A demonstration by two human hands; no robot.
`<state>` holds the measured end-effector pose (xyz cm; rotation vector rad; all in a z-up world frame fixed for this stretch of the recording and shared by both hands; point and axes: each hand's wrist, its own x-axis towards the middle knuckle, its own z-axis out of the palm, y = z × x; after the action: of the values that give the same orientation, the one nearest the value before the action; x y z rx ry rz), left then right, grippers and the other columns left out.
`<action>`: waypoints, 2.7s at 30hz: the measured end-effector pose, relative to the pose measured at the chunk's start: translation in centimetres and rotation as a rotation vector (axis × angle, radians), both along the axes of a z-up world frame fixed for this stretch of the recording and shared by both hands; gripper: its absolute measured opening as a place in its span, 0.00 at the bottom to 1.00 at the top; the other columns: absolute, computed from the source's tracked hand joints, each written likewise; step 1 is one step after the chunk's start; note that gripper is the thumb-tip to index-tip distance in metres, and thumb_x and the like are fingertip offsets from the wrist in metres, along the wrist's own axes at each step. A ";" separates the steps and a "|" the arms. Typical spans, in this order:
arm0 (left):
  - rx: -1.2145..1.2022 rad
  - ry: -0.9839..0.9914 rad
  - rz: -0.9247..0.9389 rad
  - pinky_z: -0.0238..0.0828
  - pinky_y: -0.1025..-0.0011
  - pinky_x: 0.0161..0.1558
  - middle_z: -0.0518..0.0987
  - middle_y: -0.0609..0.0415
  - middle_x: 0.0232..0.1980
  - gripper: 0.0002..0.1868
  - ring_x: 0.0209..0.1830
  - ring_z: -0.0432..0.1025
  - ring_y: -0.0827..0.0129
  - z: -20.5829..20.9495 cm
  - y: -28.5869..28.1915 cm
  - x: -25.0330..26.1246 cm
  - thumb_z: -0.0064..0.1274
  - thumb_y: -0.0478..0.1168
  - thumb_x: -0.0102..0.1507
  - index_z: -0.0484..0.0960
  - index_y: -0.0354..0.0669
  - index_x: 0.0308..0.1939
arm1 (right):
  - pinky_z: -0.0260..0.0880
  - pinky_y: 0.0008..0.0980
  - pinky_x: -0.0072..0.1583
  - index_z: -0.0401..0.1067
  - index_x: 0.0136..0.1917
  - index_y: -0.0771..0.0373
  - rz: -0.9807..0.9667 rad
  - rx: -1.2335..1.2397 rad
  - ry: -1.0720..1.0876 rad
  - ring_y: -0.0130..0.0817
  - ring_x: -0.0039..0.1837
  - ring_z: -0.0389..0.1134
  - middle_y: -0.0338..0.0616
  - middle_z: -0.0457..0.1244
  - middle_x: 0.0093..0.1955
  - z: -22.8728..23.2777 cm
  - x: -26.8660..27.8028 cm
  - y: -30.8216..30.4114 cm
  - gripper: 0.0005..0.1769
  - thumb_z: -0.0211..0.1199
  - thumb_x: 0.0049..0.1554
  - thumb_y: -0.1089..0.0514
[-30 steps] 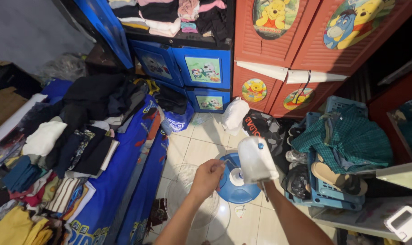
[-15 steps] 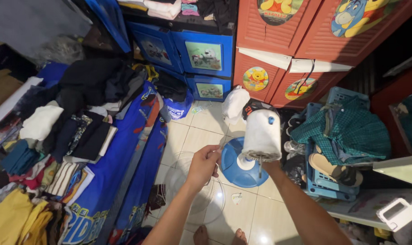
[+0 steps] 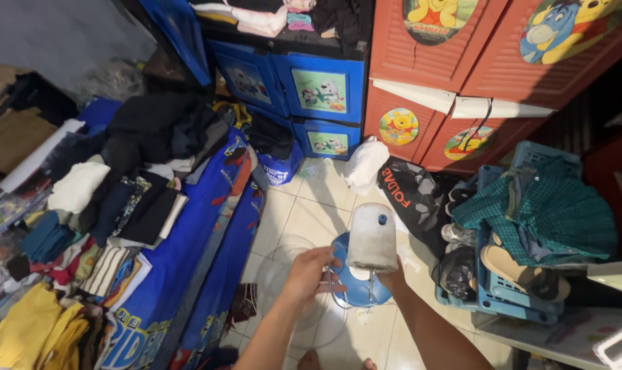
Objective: The person assembles a standing electric fan by hand. They attach the fan blades to the motor hub, secure them with a green nut, and then install the front and rear wire cages, fastening the front cage with a screw.
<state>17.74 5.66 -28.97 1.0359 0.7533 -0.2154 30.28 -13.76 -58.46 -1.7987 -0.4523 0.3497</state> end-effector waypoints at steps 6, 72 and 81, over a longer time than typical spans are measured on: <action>-0.251 0.033 0.127 0.85 0.51 0.43 0.76 0.54 0.38 0.15 0.30 0.72 0.69 -2.1 -1.1 -0.9 0.47 0.36 0.65 0.76 0.34 0.55 | 0.67 0.42 0.62 0.65 0.67 0.68 -0.194 -0.413 0.220 0.45 0.63 0.66 0.54 0.64 0.63 2.1 -4.5 0.1 0.31 0.67 0.58 0.48; 0.576 -0.076 0.215 0.72 0.71 0.54 0.86 0.44 0.51 0.27 0.51 0.78 0.66 -27.8 9.7 -25.0 0.57 0.42 0.62 0.76 0.44 0.66 | 0.64 0.43 0.68 0.57 0.75 0.54 0.050 -0.589 -0.064 0.50 0.72 0.60 0.51 0.59 0.73 17.3 -24.3 5.6 0.37 0.64 0.56 0.48; 0.706 0.118 0.164 0.74 0.67 0.56 0.84 0.46 0.58 0.28 0.53 0.80 0.59 -37.1 10.1 -25.7 0.55 0.44 0.62 0.74 0.53 0.68 | 0.62 0.46 0.69 0.58 0.75 0.57 0.233 -0.529 -0.214 0.52 0.72 0.61 0.54 0.61 0.71 2.1 -23.1 10.0 0.37 0.66 0.55 0.49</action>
<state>-7.95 15.71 -66.12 1.6258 1.0507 0.1485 7.20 -3.73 -56.38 -2.3169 -0.7778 0.4717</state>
